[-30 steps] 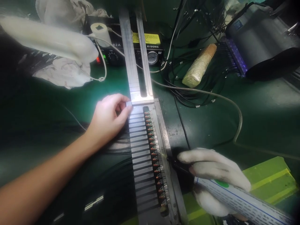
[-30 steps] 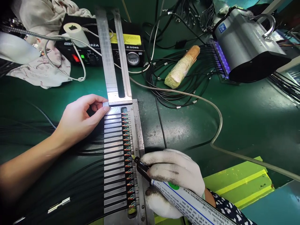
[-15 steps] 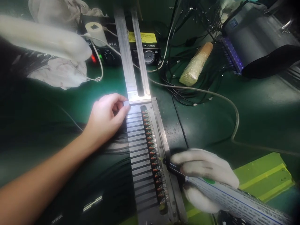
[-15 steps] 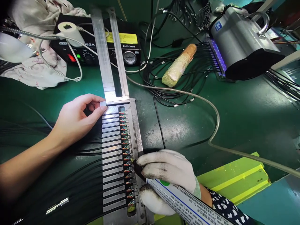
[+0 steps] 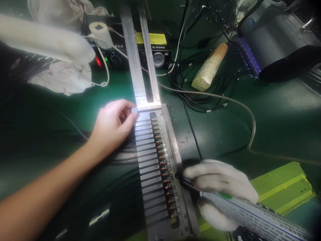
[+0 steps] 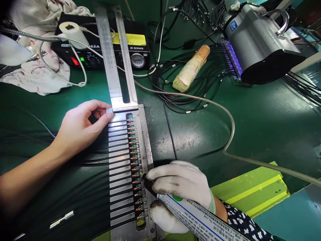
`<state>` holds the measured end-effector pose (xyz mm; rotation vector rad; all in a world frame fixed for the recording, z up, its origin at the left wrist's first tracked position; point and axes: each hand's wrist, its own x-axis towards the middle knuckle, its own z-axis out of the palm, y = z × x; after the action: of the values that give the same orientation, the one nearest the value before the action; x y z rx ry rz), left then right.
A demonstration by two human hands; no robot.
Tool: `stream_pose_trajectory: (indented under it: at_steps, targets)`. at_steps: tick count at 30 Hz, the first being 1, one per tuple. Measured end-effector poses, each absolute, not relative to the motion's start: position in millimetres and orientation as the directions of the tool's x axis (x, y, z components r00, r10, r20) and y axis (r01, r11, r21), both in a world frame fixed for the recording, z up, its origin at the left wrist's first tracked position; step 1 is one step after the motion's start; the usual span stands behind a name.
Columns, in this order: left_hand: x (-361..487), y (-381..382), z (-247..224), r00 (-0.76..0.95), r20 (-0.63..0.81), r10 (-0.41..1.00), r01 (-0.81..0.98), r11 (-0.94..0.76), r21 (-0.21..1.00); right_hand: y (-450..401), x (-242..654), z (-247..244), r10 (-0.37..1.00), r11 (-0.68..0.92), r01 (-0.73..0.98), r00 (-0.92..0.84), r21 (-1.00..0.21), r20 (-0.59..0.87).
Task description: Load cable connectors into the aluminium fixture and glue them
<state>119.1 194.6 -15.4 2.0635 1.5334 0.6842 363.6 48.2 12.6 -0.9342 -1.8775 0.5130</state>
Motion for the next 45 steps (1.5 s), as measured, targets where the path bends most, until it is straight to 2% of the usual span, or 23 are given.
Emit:
stream_pose_trajectory:
  at_steps: [21, 33, 45]
  targets:
    - [120, 195, -15, 0.262, 0.146, 0.954, 0.724, -0.295, 0.624, 53, 364, 9, 0.779, 0.627, 0.362, -0.253, -0.690, 0.574]
    - [120, 195, -15, 0.257, 0.143, 0.956, 0.728, -0.289, 0.622, 34, 365, 17, 0.795, 0.603, 0.452, -0.277, -0.657, 0.539]
    - [119, 195, -16, 0.248, 0.144, 0.958, 0.732, -0.283, 0.620, 38, 364, 15, 0.791, 0.610, 0.431, -0.289, -0.665, 0.539]
